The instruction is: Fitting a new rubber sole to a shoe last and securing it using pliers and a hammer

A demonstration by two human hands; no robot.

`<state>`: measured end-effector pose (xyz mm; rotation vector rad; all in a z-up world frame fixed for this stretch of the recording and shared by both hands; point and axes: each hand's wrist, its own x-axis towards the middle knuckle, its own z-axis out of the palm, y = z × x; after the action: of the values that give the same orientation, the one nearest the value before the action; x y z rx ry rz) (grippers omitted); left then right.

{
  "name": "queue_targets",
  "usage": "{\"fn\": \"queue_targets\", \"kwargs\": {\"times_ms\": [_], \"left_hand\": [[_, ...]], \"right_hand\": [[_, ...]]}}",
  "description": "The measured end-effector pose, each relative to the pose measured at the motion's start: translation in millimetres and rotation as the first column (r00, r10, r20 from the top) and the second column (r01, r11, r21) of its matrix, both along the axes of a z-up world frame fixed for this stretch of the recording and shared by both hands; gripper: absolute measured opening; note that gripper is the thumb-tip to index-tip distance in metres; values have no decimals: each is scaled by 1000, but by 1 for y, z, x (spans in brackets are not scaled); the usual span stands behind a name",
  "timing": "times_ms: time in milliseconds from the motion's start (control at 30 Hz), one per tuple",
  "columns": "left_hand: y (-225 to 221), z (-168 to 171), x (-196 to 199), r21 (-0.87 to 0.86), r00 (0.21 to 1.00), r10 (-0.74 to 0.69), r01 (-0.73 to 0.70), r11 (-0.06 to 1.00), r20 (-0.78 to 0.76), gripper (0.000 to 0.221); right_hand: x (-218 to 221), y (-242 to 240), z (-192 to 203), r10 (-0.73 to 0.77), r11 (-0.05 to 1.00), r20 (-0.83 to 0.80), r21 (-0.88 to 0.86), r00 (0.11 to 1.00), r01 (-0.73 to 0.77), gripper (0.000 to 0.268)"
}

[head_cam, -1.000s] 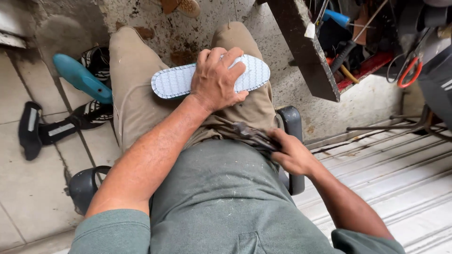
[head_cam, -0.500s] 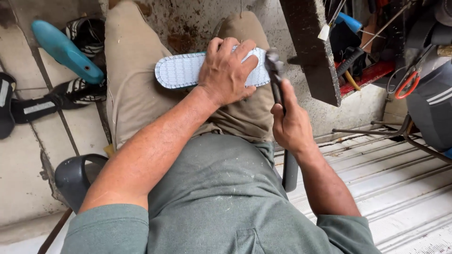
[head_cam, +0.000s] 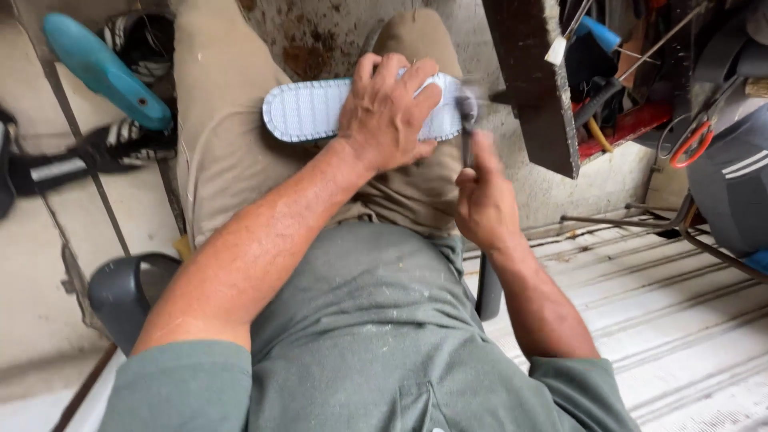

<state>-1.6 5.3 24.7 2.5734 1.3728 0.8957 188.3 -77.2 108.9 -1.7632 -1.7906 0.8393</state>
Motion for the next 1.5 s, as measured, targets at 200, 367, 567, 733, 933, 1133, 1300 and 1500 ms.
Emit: {"fn": "queue_targets", "kwargs": {"times_ms": [200,367,567,733,933,1133,1300,1500], "left_hand": [[-2,-7,2,-119,999,1,3,993,35,66],[2,4,1,-222,994,1,23,975,105,58],[3,-3,0,-205,991,-24,50,978,132,66],[-1,-10,4,-199,997,27,-11,980,76,69],[0,15,-15,-223,986,-77,109,969,150,71],[-14,-17,-102,-244,990,-142,133,961,-19,62],[-9,9,-132,-178,980,-129,101,979,-153,62],[-14,30,-172,-184,987,-57,29,982,-149,41]], "right_hand": [[42,-26,-55,198,939,-49,295,979,-175,62],[23,-8,-19,36,998,196,-61,980,-24,60],[27,-2,-35,152,986,191,-104,970,-134,58],[45,-14,-74,17,987,80,158,997,-30,52],[67,-48,-75,198,979,185,-82,963,-185,54],[81,-91,-54,596,762,367,22,714,-647,45],[81,-70,-29,675,730,371,-211,638,-650,22],[144,45,-47,401,891,477,-3,782,-454,32]]}}
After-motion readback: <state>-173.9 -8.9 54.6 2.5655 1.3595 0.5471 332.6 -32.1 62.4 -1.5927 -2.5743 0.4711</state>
